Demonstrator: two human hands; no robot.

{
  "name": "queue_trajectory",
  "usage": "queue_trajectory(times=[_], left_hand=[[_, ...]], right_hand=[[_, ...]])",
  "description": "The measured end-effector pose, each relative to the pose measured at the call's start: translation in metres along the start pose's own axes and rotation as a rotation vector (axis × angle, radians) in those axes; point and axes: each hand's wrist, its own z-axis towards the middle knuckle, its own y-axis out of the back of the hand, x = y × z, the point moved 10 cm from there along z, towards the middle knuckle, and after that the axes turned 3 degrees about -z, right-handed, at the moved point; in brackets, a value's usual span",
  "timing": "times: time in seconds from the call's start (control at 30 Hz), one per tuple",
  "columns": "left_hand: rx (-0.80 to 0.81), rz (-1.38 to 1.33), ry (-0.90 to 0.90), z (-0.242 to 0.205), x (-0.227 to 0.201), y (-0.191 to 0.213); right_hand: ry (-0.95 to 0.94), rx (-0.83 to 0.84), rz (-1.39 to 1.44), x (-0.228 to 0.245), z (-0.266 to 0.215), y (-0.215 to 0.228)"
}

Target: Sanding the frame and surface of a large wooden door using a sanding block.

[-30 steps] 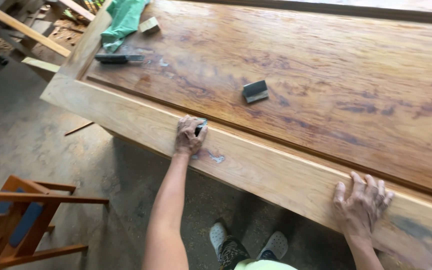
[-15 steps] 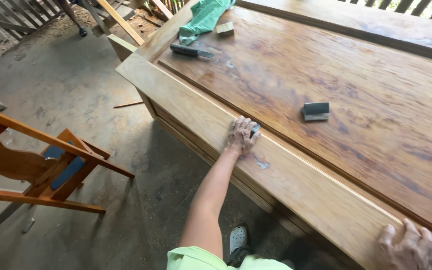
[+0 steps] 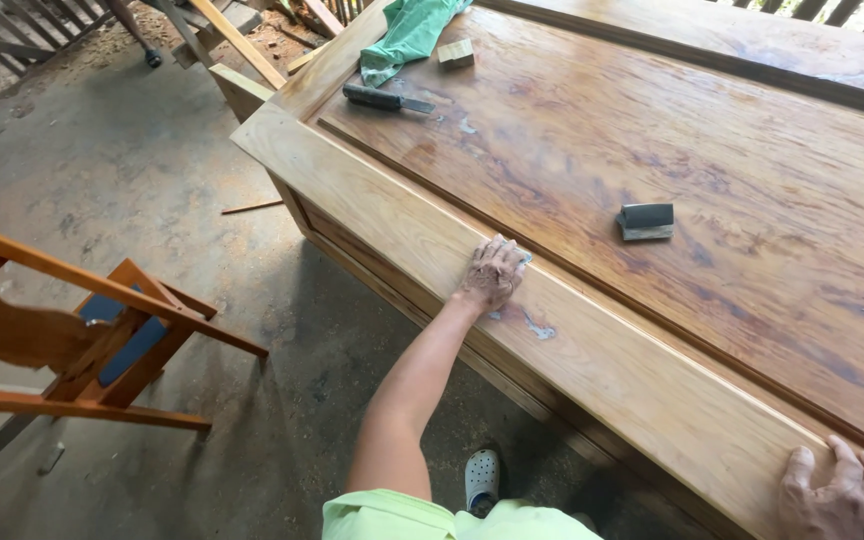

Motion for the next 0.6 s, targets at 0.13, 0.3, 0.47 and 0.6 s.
queue_trajectory(times=[0.13,0.3,0.47,0.6], left_hand=[[-0.045,0.033,-0.114,0.004,0.001,0.006],[-0.071,0.003,-0.240,-0.006,-0.009,0.027],[0.030,-0.174,-0.154,-0.004,0.000,0.039],[-0.019,-0.100,-0.206,0.004,-0.019,0.053]], right_hand=[[0.006,0.037,0.010,-0.001,0.004,0.000],[-0.029,0.085,-0.008,0.006,0.003,0.012],[-0.064,0.074,0.010,0.020,0.006,0.030],[-0.039,0.001,-0.036,0.042,0.009,0.062]])
